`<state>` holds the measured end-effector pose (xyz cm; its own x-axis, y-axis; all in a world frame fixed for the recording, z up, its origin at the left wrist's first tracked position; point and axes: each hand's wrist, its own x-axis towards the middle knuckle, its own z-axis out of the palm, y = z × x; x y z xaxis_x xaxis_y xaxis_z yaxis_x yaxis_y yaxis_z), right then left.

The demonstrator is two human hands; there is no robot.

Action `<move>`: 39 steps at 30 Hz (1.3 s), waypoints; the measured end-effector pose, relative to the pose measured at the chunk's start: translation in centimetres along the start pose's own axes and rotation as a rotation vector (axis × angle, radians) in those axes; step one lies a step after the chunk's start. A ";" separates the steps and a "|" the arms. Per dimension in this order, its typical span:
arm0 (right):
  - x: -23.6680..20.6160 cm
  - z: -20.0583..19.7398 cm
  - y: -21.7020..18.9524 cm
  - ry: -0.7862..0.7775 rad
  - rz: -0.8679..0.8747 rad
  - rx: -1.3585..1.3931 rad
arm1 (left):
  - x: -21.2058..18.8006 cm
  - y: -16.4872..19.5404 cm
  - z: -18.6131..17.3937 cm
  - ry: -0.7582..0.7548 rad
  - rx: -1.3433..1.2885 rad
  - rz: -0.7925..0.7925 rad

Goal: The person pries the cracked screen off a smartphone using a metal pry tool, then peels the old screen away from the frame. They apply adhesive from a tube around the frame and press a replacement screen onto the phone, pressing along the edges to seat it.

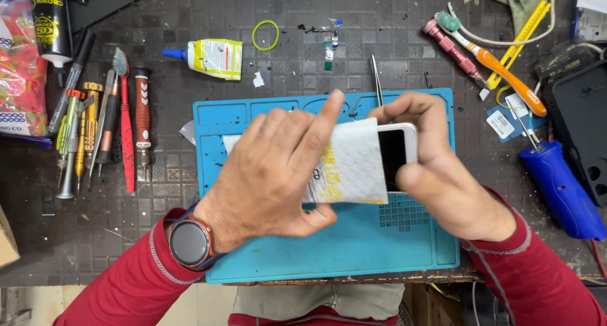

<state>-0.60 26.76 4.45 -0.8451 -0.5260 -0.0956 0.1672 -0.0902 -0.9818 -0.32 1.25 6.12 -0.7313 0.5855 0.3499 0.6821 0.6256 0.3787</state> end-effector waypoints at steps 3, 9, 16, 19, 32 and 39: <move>-0.1 0.6 0.2 -0.003 0.043 -0.123 | -0.2 0.2 0.2 -0.016 0.058 0.046; -0.1 2.6 0.6 -0.066 -0.023 -0.361 | -0.5 1.3 0.6 -0.015 0.118 0.119; -0.1 1.0 0.0 0.154 0.043 -0.148 | 0.3 1.6 -1.4 0.075 -0.041 -0.038; -0.4 -0.2 0.0 0.278 0.010 0.060 | 0.0 1.2 -1.9 0.052 -0.313 -0.244; 0.5 3.2 0.0 0.072 -0.081 -0.014 | -2.8 1.8 1.8 0.160 -0.745 -0.165; -0.7 -2.8 -1.4 0.578 -0.376 0.100 | -3.2 0.3 1.7 0.284 -0.677 -0.218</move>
<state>-1.66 29.69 5.42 -0.9849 0.0886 0.1487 -0.1675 -0.2703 -0.9481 2.23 0.37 3.67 -0.8844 0.2725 0.3789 0.4382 0.2055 0.8750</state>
